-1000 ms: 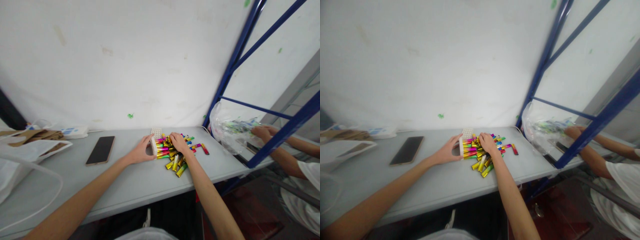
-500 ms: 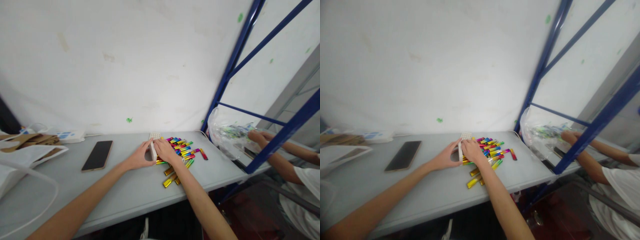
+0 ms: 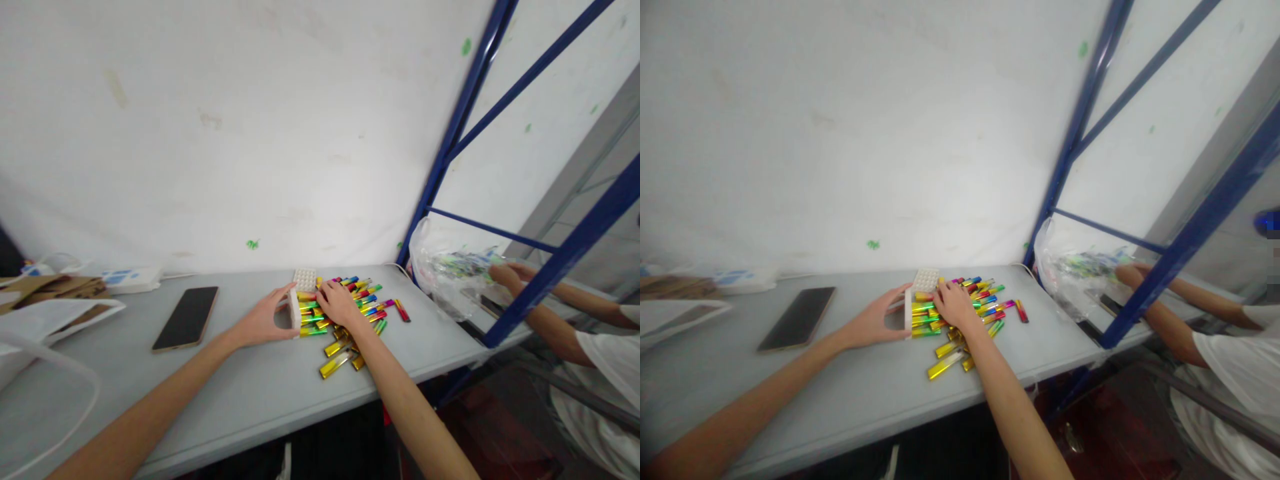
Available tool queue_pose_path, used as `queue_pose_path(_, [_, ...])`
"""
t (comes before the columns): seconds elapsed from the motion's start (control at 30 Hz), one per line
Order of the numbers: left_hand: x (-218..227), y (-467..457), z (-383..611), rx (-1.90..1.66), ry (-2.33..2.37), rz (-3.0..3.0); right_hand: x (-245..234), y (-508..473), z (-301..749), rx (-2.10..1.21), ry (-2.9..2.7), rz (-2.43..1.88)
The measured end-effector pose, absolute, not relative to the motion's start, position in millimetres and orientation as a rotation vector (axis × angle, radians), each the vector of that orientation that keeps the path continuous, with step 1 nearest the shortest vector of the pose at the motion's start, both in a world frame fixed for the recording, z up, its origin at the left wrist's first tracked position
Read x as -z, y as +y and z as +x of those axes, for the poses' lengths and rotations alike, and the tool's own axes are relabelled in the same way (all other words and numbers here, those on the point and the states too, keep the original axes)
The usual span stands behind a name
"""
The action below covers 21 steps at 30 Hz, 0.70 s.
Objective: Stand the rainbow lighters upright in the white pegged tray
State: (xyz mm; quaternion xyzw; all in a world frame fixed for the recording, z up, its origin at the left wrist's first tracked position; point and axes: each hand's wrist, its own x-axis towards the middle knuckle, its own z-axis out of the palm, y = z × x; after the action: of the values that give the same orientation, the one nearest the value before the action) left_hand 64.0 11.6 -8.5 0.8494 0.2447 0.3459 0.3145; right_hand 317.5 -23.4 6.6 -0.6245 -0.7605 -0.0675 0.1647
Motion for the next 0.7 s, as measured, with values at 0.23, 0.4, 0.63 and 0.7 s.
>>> queue_pose_path(0.23, [6.9, 8.7, 63.3, -0.898, 0.617, 2.234, -4.9, -18.5, 321.5, 0.149, -2.172, -1.726])
queue_pose_path(0.4, [2.5, 7.7, 63.8, -0.888, 0.653, 2.302, -6.4, -20.4, 325.1, 0.125, -2.151, -1.686])
queue_pose_path(0.63, [7.4, 8.7, 67.1, -0.899, 0.634, 2.242, -8.1, -25.2, 310.0, 0.149, -2.116, -1.541])
queue_pose_path(0.7, [10.3, 9.2, 69.1, -0.914, 0.633, 2.221, -5.6, -26.5, 298.8, 0.145, -2.192, -1.429])
